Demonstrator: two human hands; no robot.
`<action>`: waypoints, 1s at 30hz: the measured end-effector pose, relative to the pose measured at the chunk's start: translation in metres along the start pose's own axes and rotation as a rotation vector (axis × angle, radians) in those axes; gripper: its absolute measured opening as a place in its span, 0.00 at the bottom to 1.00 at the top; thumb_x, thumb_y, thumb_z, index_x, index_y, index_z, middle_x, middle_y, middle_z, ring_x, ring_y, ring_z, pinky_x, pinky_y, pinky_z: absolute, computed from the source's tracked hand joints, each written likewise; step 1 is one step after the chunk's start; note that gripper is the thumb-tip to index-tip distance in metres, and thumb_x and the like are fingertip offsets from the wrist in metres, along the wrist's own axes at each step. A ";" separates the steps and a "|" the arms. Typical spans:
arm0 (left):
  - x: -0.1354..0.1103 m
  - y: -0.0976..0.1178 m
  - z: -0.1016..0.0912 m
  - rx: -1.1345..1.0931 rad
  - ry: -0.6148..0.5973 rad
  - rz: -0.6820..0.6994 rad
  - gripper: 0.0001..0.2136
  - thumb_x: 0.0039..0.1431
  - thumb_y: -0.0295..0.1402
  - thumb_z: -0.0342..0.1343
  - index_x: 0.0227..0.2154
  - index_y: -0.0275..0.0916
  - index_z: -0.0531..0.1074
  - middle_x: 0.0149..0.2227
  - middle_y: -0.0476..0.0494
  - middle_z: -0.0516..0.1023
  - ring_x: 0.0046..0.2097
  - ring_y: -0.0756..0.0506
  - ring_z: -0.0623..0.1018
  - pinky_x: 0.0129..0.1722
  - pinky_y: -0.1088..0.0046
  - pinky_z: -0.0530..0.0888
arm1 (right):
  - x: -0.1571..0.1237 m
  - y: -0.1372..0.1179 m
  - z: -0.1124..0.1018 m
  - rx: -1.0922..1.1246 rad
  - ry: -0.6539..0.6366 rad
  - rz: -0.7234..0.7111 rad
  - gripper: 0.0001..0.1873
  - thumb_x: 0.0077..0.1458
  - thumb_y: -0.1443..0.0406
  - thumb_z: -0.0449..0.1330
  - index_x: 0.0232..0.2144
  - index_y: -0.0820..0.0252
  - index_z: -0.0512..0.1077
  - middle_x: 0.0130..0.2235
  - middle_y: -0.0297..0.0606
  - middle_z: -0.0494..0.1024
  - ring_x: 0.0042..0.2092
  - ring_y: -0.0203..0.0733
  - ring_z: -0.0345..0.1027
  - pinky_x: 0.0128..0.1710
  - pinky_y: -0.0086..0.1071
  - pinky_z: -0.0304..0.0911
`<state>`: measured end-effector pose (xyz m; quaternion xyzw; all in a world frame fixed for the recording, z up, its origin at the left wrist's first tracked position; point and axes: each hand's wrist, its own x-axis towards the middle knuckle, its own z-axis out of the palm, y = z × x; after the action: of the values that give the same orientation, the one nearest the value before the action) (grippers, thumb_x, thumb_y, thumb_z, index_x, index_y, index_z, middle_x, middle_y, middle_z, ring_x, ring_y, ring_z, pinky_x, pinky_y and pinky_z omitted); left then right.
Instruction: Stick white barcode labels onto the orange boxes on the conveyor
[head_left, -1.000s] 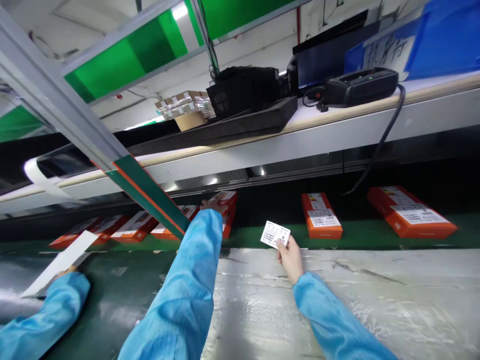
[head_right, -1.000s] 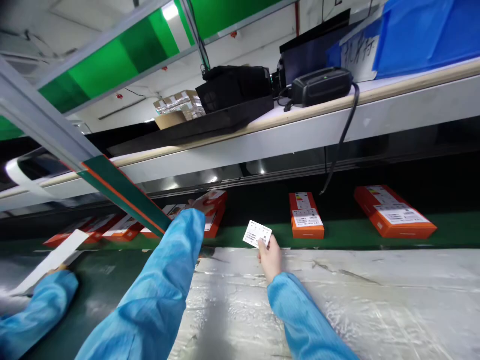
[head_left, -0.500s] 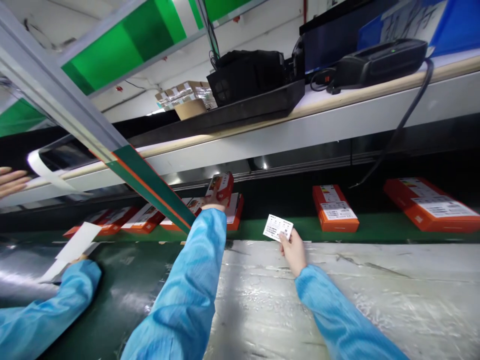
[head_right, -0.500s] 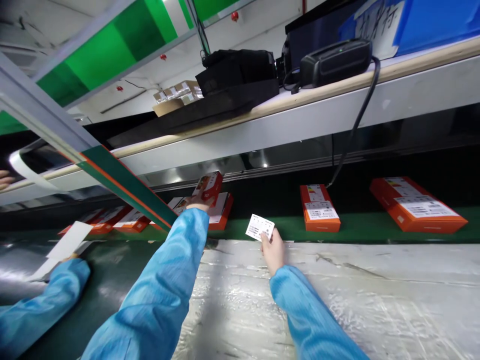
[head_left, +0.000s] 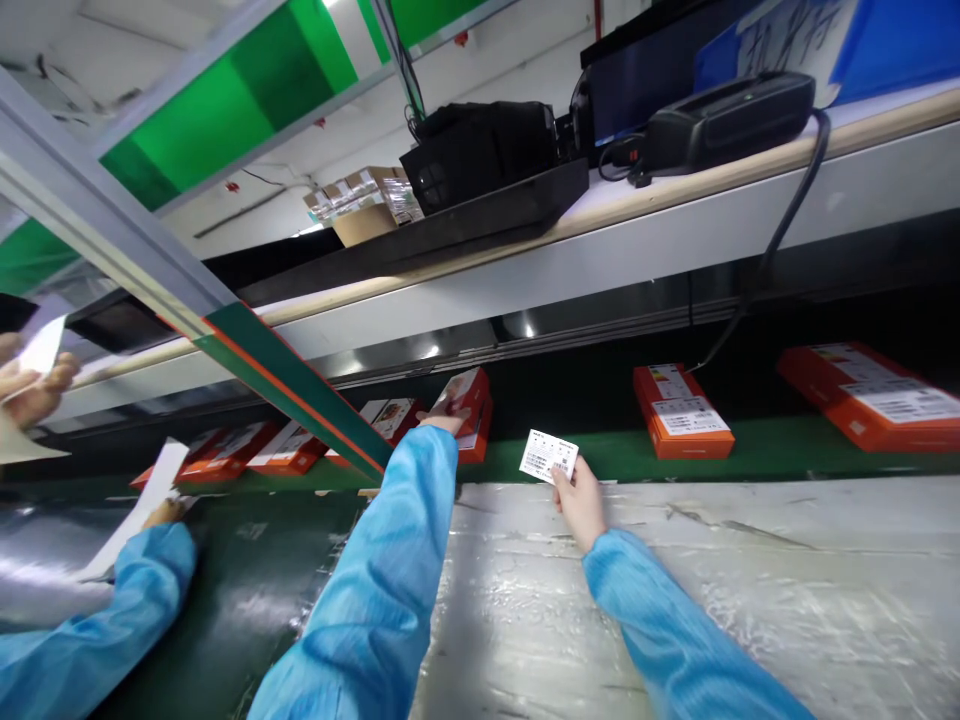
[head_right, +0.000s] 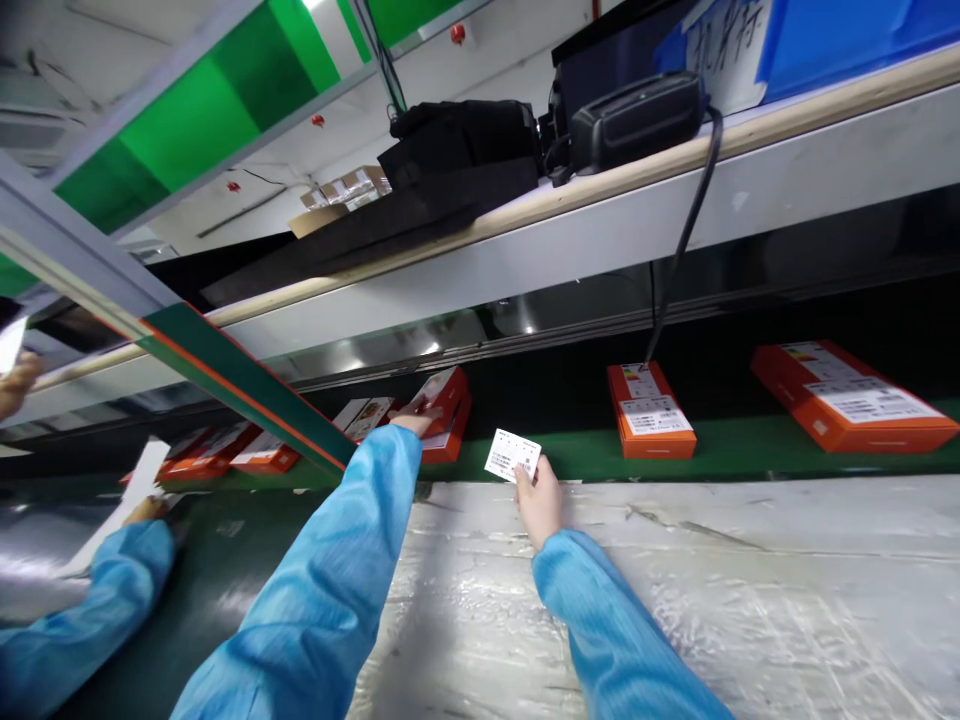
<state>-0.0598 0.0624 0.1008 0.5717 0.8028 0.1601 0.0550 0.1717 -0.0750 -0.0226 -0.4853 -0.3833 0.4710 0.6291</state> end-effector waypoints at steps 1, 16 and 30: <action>-0.006 0.002 0.000 0.020 -0.022 -0.010 0.32 0.49 0.56 0.57 0.55 0.47 0.68 0.48 0.31 0.68 0.42 0.34 0.73 0.41 0.58 0.69 | 0.000 0.000 0.000 -0.001 -0.001 -0.001 0.22 0.52 0.50 0.58 0.39 0.62 0.66 0.26 0.35 0.70 0.20 0.38 0.60 0.15 0.24 0.53; -0.070 0.035 0.021 0.339 0.142 0.005 0.38 0.47 0.64 0.52 0.60 0.52 0.61 0.46 0.31 0.63 0.44 0.30 0.70 0.45 0.52 0.64 | -0.002 -0.006 -0.002 -0.052 -0.012 -0.016 0.21 0.50 0.51 0.57 0.39 0.61 0.67 0.30 0.38 0.72 0.22 0.38 0.62 0.18 0.25 0.55; -0.096 0.047 0.060 -0.156 0.354 0.004 0.30 0.50 0.51 0.61 0.55 0.47 0.70 0.55 0.37 0.50 0.53 0.36 0.66 0.56 0.61 0.65 | -0.004 -0.016 -0.002 -0.096 -0.006 0.017 0.25 0.48 0.48 0.57 0.39 0.61 0.67 0.32 0.38 0.72 0.23 0.38 0.62 0.19 0.26 0.57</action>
<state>0.0313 -0.0021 0.0501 0.5301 0.7840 0.3201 -0.0430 0.1763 -0.0803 -0.0077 -0.5167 -0.4030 0.4590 0.6000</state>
